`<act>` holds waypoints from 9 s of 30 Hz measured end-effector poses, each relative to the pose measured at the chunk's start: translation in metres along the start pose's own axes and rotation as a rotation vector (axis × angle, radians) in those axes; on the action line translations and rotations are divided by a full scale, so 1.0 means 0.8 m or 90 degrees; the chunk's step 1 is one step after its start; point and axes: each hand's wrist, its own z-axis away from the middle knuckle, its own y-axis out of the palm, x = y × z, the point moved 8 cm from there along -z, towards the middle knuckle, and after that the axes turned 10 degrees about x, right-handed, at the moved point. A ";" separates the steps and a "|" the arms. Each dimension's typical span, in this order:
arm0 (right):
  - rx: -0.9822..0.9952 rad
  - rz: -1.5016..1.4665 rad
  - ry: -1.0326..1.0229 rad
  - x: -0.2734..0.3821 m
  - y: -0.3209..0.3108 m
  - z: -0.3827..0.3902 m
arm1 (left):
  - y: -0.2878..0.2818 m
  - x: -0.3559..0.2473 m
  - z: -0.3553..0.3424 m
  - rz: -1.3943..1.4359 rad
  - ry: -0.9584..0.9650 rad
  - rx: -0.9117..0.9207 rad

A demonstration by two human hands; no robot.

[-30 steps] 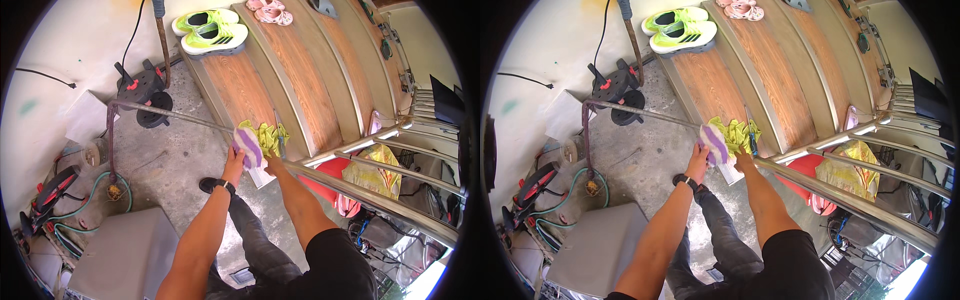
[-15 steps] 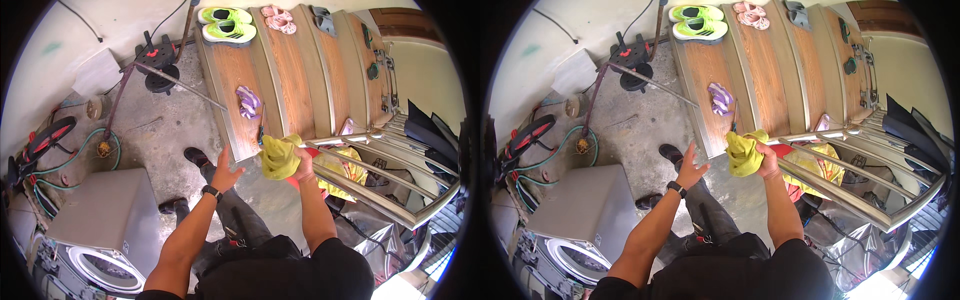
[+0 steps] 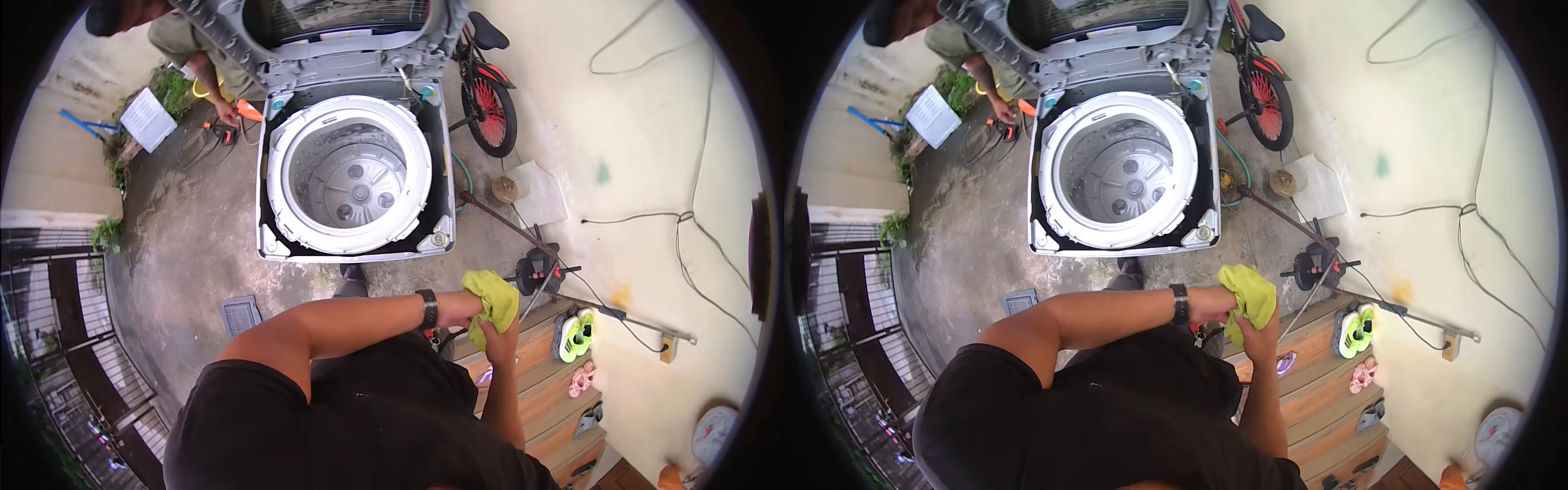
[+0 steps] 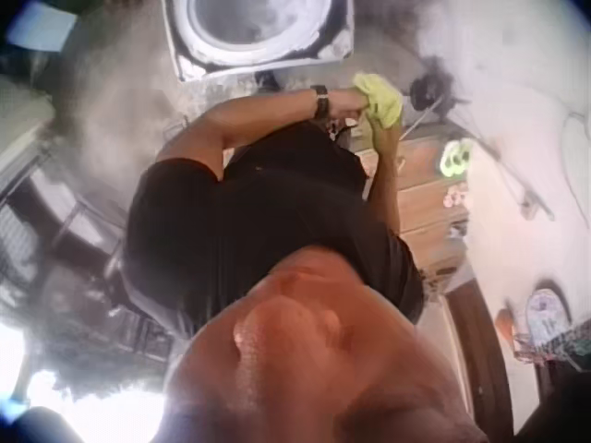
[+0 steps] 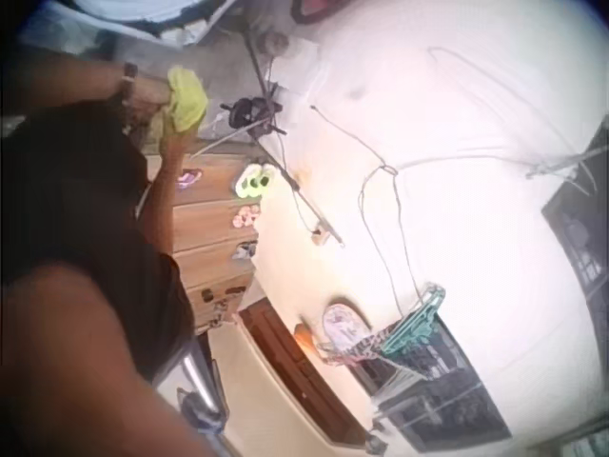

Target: The person wipes the upper rim of the washing machine drum using a cloth and cleans the detergent dispenser area by hand.

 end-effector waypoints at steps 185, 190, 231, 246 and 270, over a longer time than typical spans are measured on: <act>0.260 0.313 0.570 -0.145 0.095 0.018 | -0.458 0.046 0.656 -0.167 0.258 -0.763; 0.226 0.273 0.518 -0.149 0.042 -0.020 | -0.461 -0.009 0.657 -0.159 0.284 -0.772; 0.089 0.174 0.612 -0.088 0.075 0.066 | -0.656 -0.330 0.677 -0.350 0.340 -1.017; 0.084 0.166 0.687 -0.120 0.105 0.162 | -0.631 -0.397 0.676 -0.540 0.159 -1.047; 0.274 0.329 0.603 -0.145 0.062 -0.008 | -0.459 0.116 0.632 -0.176 0.375 -1.036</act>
